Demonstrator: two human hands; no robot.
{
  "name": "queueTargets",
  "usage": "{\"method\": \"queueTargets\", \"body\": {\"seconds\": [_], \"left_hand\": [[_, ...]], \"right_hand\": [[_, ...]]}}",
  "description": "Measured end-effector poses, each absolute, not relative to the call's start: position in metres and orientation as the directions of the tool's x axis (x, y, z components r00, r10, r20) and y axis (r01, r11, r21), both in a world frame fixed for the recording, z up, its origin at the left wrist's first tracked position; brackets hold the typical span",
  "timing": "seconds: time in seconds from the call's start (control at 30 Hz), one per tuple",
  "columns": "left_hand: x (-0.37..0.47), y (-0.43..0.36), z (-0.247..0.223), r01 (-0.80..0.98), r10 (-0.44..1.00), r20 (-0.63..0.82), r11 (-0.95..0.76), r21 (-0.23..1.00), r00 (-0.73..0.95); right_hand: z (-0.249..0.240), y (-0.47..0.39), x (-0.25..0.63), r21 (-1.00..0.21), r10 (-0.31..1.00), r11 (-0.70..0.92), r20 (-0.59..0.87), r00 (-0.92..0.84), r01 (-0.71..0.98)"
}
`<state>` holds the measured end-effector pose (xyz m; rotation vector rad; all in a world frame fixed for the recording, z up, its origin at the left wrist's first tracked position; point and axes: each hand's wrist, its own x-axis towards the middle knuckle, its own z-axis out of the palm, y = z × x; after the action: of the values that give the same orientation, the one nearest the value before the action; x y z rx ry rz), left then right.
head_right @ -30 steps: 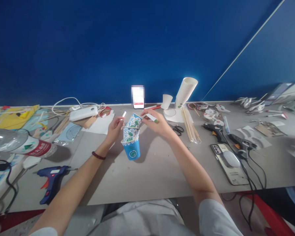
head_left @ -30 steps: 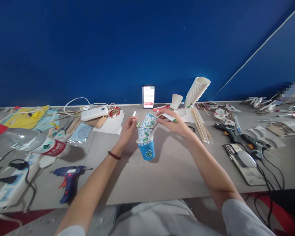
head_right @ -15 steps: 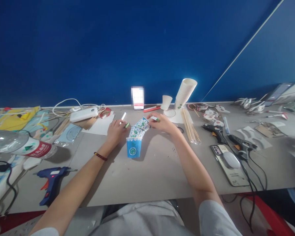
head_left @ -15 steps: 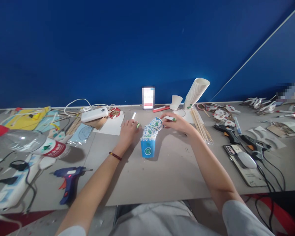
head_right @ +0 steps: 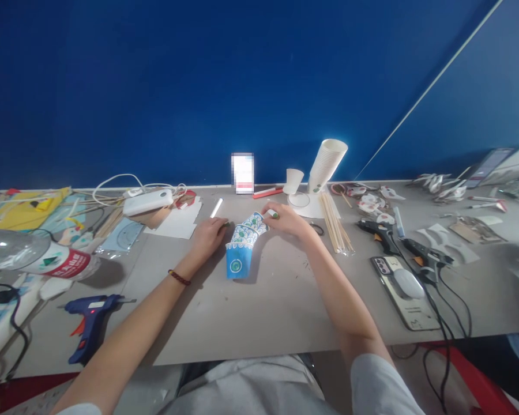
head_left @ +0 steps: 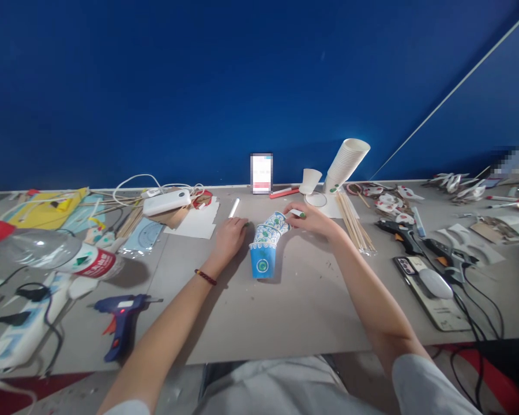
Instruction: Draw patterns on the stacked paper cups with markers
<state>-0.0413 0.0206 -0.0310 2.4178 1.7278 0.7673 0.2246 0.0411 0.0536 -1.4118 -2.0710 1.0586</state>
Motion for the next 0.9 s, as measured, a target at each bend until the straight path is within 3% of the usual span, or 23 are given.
{"method": "queueTargets", "body": {"seconds": [0.13, 0.27, 0.4, 0.57, 0.9], "left_hand": [[-0.043, 0.026, -0.032, 0.665, 0.930, 0.349, -0.333, 0.668, 0.115], [-0.040, 0.029, -0.023, 0.438, 0.939, 0.342, -0.320, 0.840, 0.030], [-0.040, 0.027, -0.013, 0.292, 0.956, 0.291, -0.292, 0.911, 0.049], [-0.041, 0.025, -0.009, 0.136, 0.955, 0.277, -0.290, 0.947, 0.108], [-0.031, 0.016, 0.003, -0.009, 0.961, 0.244, -0.245, 0.970, 0.127]], "right_hand": [[0.054, 0.042, 0.218, -0.827, 0.932, 0.324, 0.195, -0.306, 0.460], [0.058, 0.039, 0.204, -0.945, 0.945, 0.264, 0.214, -0.247, 0.195], [0.063, 0.027, 0.192, -0.963, 0.920, 0.260, 0.222, -0.324, 0.078], [0.061, 0.019, 0.186, -0.963, 0.899, 0.246, 0.183, -0.399, 0.113], [0.061, 0.019, 0.183, -0.940, 0.890, 0.272, 0.165, -0.424, 0.206]]}}
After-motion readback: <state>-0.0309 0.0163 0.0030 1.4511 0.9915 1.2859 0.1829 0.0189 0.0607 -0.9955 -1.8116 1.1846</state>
